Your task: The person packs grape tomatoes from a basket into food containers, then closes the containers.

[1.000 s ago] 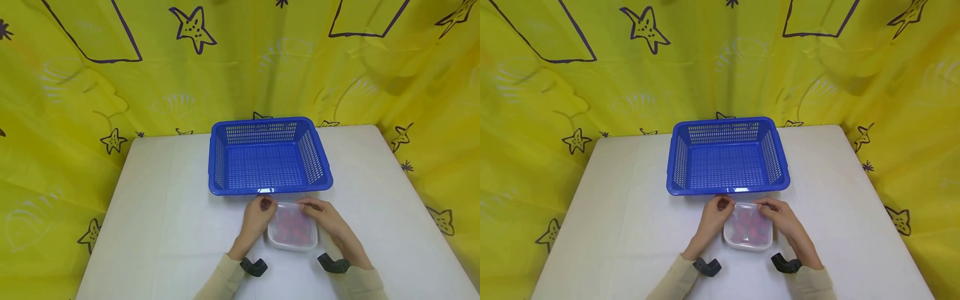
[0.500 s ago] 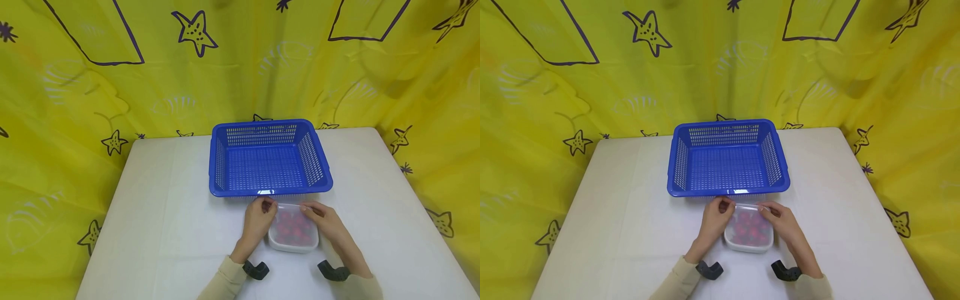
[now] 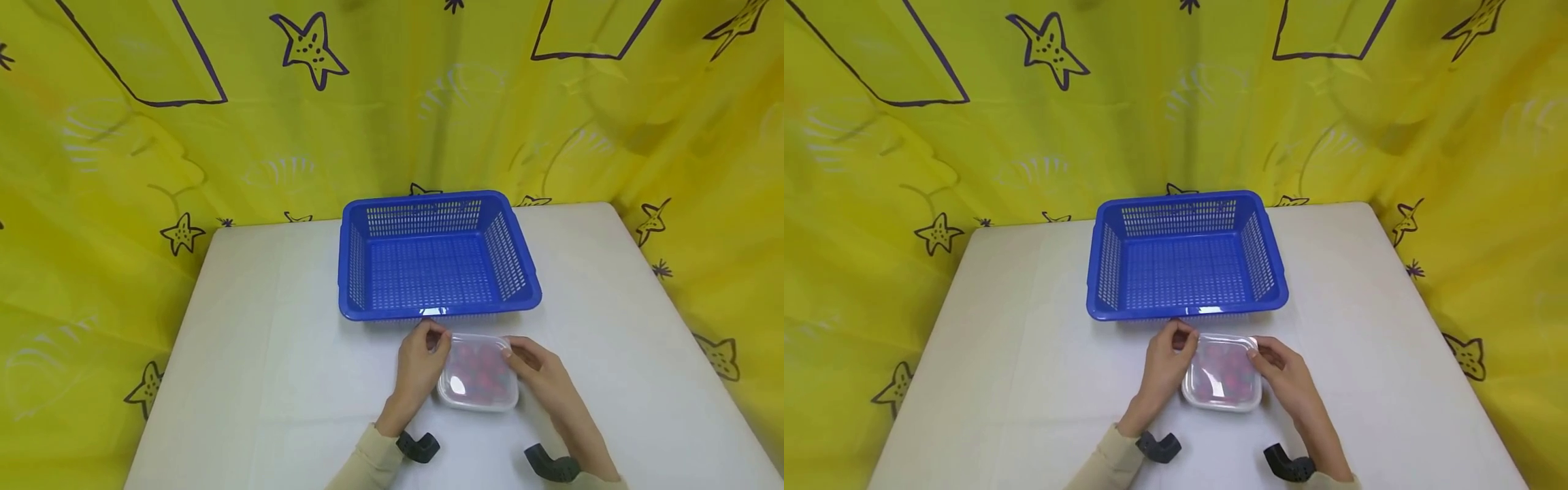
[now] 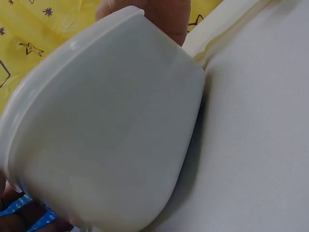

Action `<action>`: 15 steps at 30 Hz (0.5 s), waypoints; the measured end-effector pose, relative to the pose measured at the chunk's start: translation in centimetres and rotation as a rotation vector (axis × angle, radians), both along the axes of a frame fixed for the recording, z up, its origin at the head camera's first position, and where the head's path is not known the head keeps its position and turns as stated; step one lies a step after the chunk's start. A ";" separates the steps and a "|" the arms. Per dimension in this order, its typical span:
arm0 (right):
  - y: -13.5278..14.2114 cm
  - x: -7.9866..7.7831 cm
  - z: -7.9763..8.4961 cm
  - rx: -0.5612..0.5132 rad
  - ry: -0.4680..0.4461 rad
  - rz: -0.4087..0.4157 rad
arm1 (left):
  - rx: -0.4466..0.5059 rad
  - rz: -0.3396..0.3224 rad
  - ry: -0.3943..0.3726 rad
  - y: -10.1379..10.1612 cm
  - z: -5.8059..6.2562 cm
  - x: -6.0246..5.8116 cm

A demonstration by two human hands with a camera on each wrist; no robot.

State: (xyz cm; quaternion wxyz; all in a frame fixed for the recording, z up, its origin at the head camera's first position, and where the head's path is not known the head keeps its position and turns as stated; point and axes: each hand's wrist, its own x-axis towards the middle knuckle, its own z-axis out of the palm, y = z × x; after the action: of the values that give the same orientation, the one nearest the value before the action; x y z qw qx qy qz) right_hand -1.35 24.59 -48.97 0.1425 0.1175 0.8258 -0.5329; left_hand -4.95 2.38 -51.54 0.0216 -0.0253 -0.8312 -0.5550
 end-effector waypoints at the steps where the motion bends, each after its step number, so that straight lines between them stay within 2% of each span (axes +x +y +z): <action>1: 0.0 0.0 0.0 -0.006 0.010 0.000 | 0.001 -0.003 0.007 0.0 0.0 0.0; 9: 0.2 -0.1 0.1 -0.061 0.017 0.024 | -0.036 -0.014 0.025 0.0 0.2 0.4; 15: -0.1 -0.4 0.2 -0.012 0.039 -0.023 | -0.158 0.023 0.129 0.4 0.4 1.3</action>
State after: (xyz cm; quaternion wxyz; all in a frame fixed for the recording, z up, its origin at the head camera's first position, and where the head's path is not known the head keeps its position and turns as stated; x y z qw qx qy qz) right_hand -1.78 24.51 -48.78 0.1210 0.1159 0.8237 -0.5416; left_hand -3.68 2.79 -51.19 0.0792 -0.0529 -0.8695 -0.4847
